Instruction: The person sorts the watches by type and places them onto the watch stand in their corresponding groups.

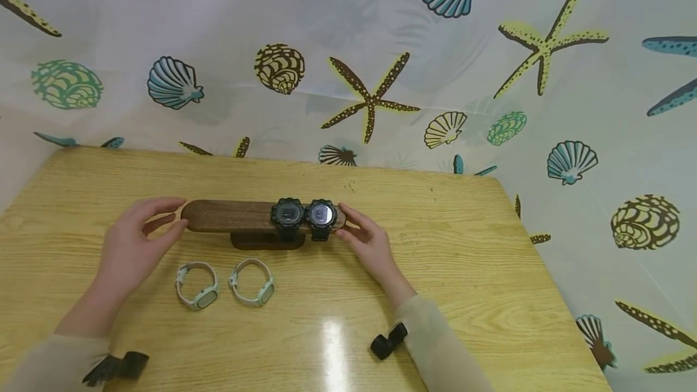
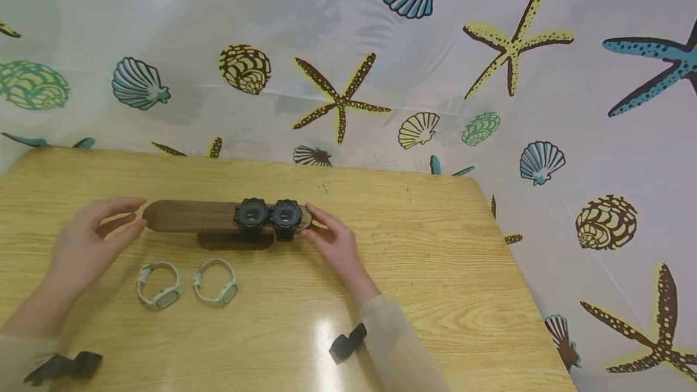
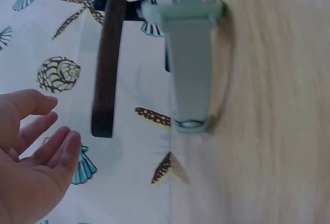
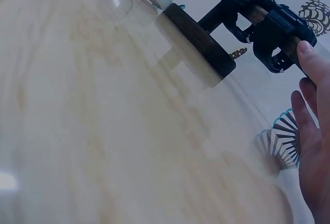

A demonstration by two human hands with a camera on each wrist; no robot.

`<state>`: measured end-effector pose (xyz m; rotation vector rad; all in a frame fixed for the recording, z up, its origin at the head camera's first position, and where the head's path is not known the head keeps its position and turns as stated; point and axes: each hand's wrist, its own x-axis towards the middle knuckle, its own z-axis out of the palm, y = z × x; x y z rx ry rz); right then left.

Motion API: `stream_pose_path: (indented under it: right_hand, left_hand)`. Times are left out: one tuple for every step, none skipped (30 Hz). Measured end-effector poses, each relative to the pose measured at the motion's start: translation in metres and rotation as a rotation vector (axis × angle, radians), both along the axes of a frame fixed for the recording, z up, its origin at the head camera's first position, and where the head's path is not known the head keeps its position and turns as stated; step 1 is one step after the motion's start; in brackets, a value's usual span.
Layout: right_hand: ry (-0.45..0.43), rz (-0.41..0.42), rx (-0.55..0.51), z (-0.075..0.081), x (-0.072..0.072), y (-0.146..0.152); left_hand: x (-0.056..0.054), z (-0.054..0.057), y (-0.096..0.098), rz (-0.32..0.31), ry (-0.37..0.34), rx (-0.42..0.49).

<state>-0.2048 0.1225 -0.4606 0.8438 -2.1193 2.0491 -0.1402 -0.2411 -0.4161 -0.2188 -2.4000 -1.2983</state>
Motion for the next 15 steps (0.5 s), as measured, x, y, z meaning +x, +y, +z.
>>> stream_pose_path:
  right_hand:
    - [0.002,-0.003,0.006,0.000,0.000,0.000]
    - [0.006,-0.006,0.014,0.000,0.001,0.000]
    - [0.008,-0.009,0.022,0.000,0.002,0.000]
    - [0.009,-0.012,0.029,0.000,0.002,0.001]
    - [0.010,-0.014,0.037,0.000,0.002,0.001]
    - [0.008,-0.017,0.043,0.000,0.003,0.001]
    - [0.007,-0.019,0.048,0.000,0.003,0.001]
    - [0.007,-0.019,0.053,0.000,0.003,0.001]
    - [0.005,-0.020,0.055,0.000,0.003,0.001]
    - [0.006,-0.021,0.056,0.001,0.003,0.001]
    - [0.008,-0.021,0.057,0.001,0.003,0.001]
    - [0.008,-0.021,0.057,0.001,0.003,0.001]
    - [0.010,-0.020,0.056,0.002,0.003,0.001]
    - [0.010,-0.019,0.056,0.002,0.003,0.001]
    - [0.010,-0.018,0.055,0.002,0.003,0.001]
  left_hand:
    - [0.002,0.002,0.002,-0.007,0.003,-0.003]
    - [0.005,0.004,0.004,-0.017,-0.004,-0.004]
    - [0.008,0.006,0.005,-0.036,-0.013,-0.009]
    - [0.011,0.008,0.007,-0.057,-0.022,-0.024]
    - [0.015,0.009,0.009,-0.079,-0.037,-0.048]
    - [0.018,0.010,0.010,-0.099,-0.061,-0.077]
    - [0.020,0.010,0.011,-0.126,-0.082,-0.109]
    - [0.023,0.011,0.012,-0.157,-0.110,-0.139]
    - [0.025,0.011,0.013,-0.193,-0.137,-0.176]
    - [0.026,0.011,0.014,-0.225,-0.161,-0.210]
    - [0.027,0.010,0.014,-0.259,-0.194,-0.238]
    - [0.027,0.009,0.014,-0.294,-0.222,-0.265]
    - [0.027,0.008,0.014,-0.331,-0.245,-0.287]
    - [0.028,0.008,0.014,-0.359,-0.280,-0.302]
    - [0.028,0.007,0.014,-0.380,-0.309,-0.317]
